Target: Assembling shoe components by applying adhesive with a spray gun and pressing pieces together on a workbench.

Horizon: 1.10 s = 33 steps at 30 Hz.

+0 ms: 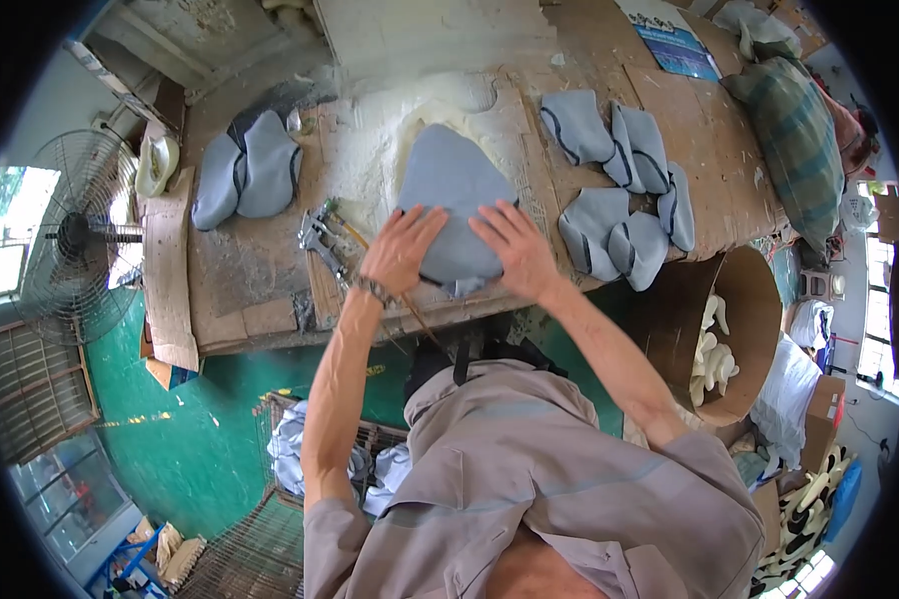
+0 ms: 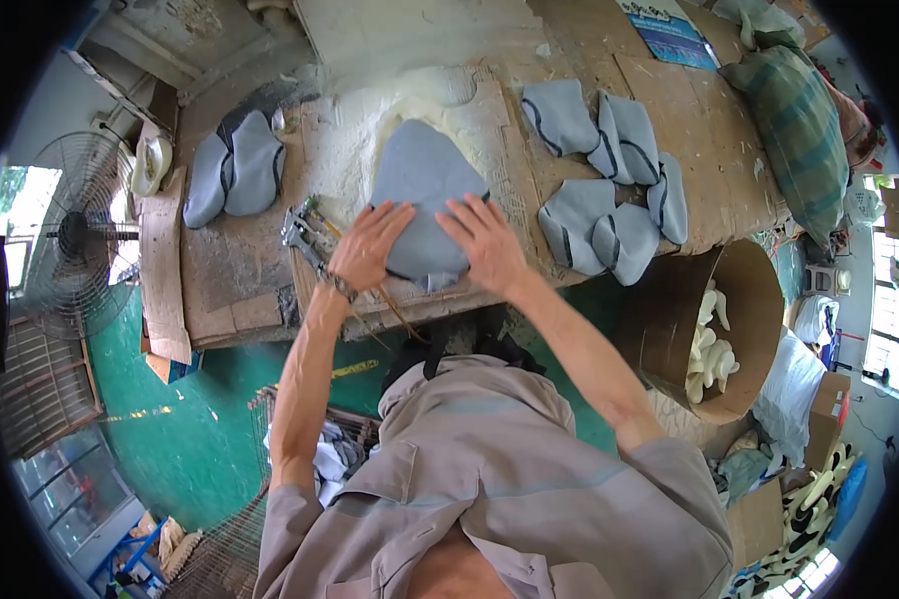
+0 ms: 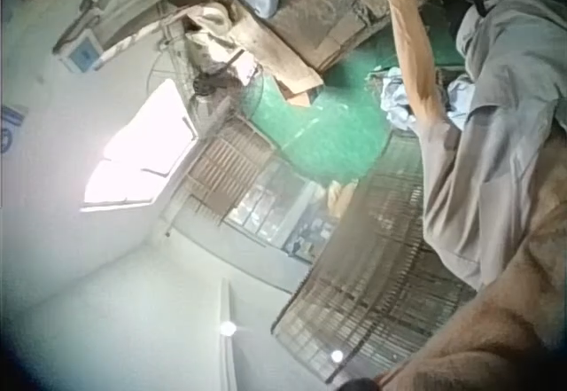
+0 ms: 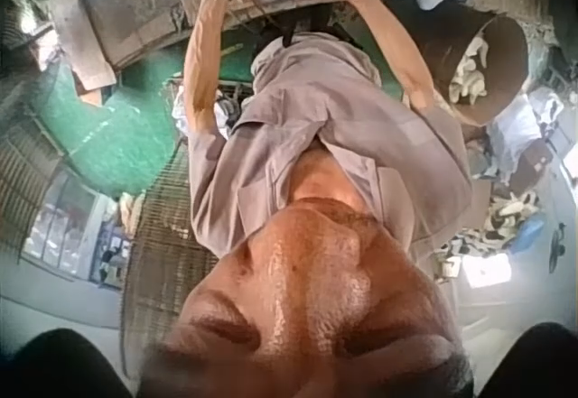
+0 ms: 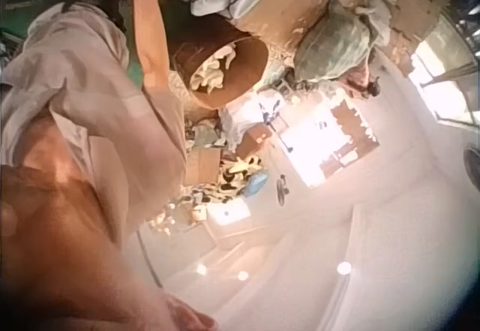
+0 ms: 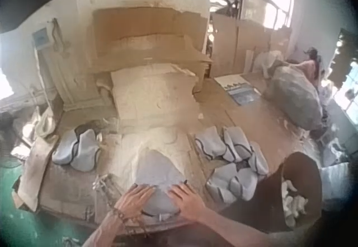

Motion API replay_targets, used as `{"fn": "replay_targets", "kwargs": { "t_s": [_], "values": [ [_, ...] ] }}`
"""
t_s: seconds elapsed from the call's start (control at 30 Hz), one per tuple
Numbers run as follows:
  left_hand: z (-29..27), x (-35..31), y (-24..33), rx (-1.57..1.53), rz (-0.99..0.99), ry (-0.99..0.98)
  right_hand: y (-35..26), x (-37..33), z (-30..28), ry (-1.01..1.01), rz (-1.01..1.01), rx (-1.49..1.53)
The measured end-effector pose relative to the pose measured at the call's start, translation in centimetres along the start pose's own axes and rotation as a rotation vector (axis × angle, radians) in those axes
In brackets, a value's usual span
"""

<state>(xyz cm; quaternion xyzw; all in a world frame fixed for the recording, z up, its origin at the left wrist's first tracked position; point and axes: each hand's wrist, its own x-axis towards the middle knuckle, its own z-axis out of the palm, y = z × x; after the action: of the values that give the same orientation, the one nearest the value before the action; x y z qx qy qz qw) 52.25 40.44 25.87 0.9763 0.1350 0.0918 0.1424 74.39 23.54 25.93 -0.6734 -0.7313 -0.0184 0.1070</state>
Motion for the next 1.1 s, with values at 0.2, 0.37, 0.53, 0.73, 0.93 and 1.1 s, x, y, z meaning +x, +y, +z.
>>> {"fn": "replay_targets", "kwargs": {
  "t_s": [0.2,0.37,0.53,0.73,0.93,1.1],
  "values": [
    [-3.0,5.4,-2.7,-0.278,-0.194,-0.341,6.2,4.7,-0.5,-0.157,-0.068,0.474],
    [-4.9,6.8,-0.7,-0.255,-0.207,-0.485,6.3,3.8,-1.6,-0.307,0.014,0.551],
    [-3.9,4.6,-0.4,-0.229,-0.223,-0.503,4.5,2.9,-1.1,-0.298,-0.024,0.391],
    [-0.7,1.1,-0.3,-0.122,-0.052,-0.245,0.8,1.3,-1.8,-0.222,-0.132,-0.089],
    [0.0,1.7,-1.3,-0.145,-0.082,-0.193,2.9,2.8,-0.6,-0.239,-0.142,0.056],
    [0.5,1.1,-2.6,-0.238,-0.135,-0.234,4.8,5.8,-0.7,-0.438,-0.202,0.150]
  ]
}}
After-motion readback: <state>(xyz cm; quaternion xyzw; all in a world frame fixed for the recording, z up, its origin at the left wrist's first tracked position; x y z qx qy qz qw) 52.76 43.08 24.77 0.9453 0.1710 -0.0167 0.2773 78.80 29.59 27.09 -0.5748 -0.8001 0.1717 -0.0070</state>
